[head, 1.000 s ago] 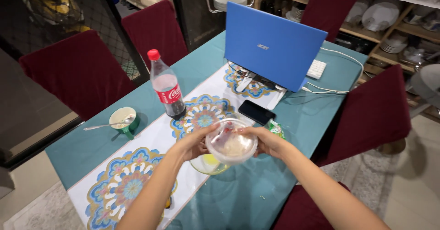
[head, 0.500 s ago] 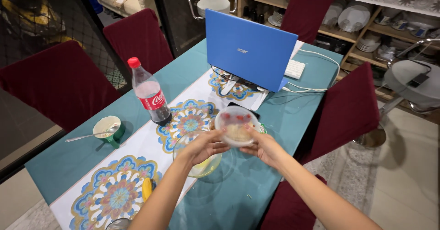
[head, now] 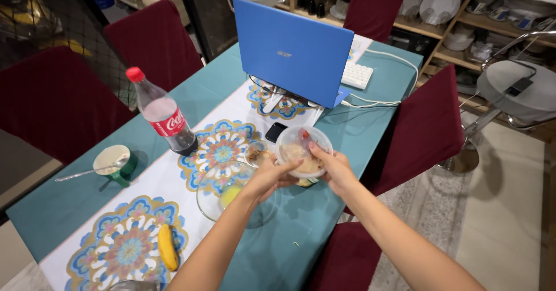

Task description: Clear dirty dishes and leftover food items from a dining table and put specific items away in a refrigerator.

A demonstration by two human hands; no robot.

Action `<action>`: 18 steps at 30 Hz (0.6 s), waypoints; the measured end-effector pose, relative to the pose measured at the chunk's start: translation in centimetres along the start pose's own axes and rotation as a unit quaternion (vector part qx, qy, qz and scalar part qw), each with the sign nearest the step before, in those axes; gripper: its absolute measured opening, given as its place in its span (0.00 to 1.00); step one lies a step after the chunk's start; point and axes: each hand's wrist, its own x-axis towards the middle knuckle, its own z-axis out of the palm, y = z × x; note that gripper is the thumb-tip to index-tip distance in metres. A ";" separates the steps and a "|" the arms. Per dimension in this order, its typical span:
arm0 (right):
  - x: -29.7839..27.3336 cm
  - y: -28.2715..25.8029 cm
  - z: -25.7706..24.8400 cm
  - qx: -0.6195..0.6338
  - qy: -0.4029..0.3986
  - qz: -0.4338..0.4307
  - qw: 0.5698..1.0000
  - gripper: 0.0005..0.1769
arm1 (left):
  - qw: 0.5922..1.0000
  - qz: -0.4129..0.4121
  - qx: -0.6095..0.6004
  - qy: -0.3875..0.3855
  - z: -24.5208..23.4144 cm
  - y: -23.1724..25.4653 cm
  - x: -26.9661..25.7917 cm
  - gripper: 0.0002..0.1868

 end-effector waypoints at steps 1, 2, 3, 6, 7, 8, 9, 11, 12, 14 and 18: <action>0.4 -0.2 -0.6 -0.001 -0.002 0.005 1.000 0.22 | 1.000 -0.003 -0.002 0.004 0.2 -0.5 0.6 0.29; 1.0 -0.7 -1.1 -0.008 -0.004 0.012 1.000 0.22 | 1.000 0.005 -0.014 0.008 0.4 -0.8 1.3 0.29; 1.6 -1.2 -1.6 -0.014 -0.006 0.019 1.000 0.21 | 1.000 0.013 -0.026 0.012 0.5 -1.1 2.0 0.29; 3.1 -2.1 -3.0 -0.023 -0.023 0.027 0.999 0.21 | 0.998 0.000 -0.056 -0.019 0.6 -2.2 4.1 0.31; 3.6 -2.5 -3.6 -0.025 -0.026 0.028 0.999 0.21 | 0.998 0.001 -0.057 -0.016 0.1 -3.1 5.2 0.31; 4.1 -2.9 -4.3 -0.011 -0.051 0.037 0.998 0.22 | 0.998 0.005 -0.057 -0.016 -0.3 -4.1 6.3 0.32; 4.7 -3.3 -5.0 0.003 -0.076 0.046 0.996 0.23 | 0.998 0.009 -0.058 -0.017 -0.7 -5.1 7.4 0.34; 5.3 -5.5 -6.2 -0.022 -0.082 0.070 0.994 0.25 | 0.998 0.053 0.045 -0.008 -0.4 -3.7 6.5 0.37; 5.5 -6.3 -6.9 -0.044 -0.083 0.092 0.991 0.28 | 0.984 0.093 0.150 -0.004 -0.4 -3.0 6.0 0.41; 6.3 -7.2 -8.5 -0.098 -0.110 0.110 0.983 0.30 | 0.928 0.137 0.340 0.061 -1.6 -4.3 6.5 0.50; 7.8 -7.0 -10.0 -0.229 -0.193 0.137 0.944 0.35 | 0.787 0.038 0.602 0.132 -3.4 -8.4 8.5 0.40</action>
